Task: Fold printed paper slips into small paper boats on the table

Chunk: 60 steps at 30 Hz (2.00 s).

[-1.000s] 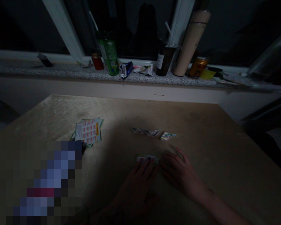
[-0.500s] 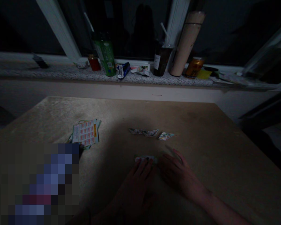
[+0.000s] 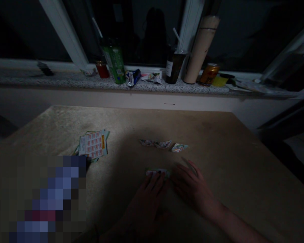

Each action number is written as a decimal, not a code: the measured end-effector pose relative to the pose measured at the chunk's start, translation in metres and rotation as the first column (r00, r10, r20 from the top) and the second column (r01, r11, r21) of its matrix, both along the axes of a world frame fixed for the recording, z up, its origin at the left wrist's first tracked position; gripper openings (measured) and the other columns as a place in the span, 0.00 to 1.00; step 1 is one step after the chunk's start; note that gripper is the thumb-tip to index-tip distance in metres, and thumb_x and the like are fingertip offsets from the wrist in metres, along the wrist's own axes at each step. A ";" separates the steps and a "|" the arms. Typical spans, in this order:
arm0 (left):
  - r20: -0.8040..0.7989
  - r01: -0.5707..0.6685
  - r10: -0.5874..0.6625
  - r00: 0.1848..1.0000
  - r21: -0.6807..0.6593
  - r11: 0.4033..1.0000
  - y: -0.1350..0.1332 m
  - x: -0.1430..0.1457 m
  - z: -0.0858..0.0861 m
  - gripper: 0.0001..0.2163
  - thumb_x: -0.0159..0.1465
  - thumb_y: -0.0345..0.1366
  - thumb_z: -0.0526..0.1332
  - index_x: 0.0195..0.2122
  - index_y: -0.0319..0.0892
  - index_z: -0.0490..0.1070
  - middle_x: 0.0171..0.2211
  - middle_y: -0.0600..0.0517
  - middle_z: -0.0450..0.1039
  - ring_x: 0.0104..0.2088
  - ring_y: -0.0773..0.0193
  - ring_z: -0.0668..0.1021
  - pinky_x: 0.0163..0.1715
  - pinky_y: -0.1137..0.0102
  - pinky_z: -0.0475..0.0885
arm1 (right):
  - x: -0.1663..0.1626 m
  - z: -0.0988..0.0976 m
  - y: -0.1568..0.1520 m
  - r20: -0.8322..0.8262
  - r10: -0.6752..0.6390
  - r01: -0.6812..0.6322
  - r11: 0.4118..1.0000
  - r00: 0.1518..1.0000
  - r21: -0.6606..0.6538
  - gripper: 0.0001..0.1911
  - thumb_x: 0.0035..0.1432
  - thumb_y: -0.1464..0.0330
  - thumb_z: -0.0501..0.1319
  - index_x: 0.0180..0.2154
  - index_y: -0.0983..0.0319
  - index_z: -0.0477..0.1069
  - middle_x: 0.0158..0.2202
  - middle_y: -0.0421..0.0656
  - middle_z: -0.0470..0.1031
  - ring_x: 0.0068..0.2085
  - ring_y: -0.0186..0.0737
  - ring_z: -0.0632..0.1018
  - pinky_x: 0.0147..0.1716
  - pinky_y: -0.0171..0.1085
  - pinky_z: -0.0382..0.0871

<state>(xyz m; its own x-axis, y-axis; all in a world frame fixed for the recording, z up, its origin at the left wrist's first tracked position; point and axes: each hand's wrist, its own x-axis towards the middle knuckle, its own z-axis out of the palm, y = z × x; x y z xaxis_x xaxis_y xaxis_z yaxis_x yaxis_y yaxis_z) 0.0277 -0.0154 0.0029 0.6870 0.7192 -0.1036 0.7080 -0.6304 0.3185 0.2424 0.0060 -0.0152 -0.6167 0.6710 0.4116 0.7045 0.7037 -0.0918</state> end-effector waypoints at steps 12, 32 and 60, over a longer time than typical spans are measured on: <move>0.014 0.022 -0.022 1.000 0.036 0.999 -0.001 -0.003 -0.005 0.34 0.62 0.44 0.58 0.64 0.38 0.47 0.65 0.43 0.45 0.64 0.48 0.50 0.61 0.52 0.48 | -0.003 -0.003 0.000 -0.027 -0.010 0.009 1.000 1.000 -0.005 0.11 0.62 0.69 0.55 0.44 0.58 0.72 0.46 0.44 0.75 0.52 0.46 0.71 0.57 0.58 0.55; 0.152 0.078 -0.088 0.984 0.067 0.995 0.043 -0.041 0.010 0.14 0.67 0.34 0.52 0.53 0.45 0.65 0.51 0.51 0.70 0.51 0.60 0.71 0.52 0.63 0.64 | -0.005 0.006 0.010 -0.056 0.008 -0.014 0.994 0.998 -0.105 0.13 0.61 0.69 0.56 0.47 0.60 0.70 0.46 0.43 0.75 0.52 0.45 0.70 0.58 0.56 0.55; 0.164 0.152 -0.209 0.964 0.301 0.941 0.054 -0.051 -0.004 0.11 0.68 0.31 0.50 0.48 0.40 0.68 0.44 0.47 0.76 0.42 0.59 0.79 0.43 0.66 0.73 | -0.050 0.000 -0.004 0.031 0.006 -0.007 0.999 1.000 0.034 0.09 0.57 0.67 0.60 0.39 0.65 0.72 0.36 0.48 0.77 0.39 0.46 0.76 0.40 0.44 0.70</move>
<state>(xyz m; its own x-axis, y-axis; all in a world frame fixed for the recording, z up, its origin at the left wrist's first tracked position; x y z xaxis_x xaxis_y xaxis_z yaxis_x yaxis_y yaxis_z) -0.0232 0.0385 -0.0010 0.7944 0.5611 0.2324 0.5172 -0.8256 0.2254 0.1923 0.0018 -0.0148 -0.6335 0.6528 0.4153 0.7022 0.7105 -0.0458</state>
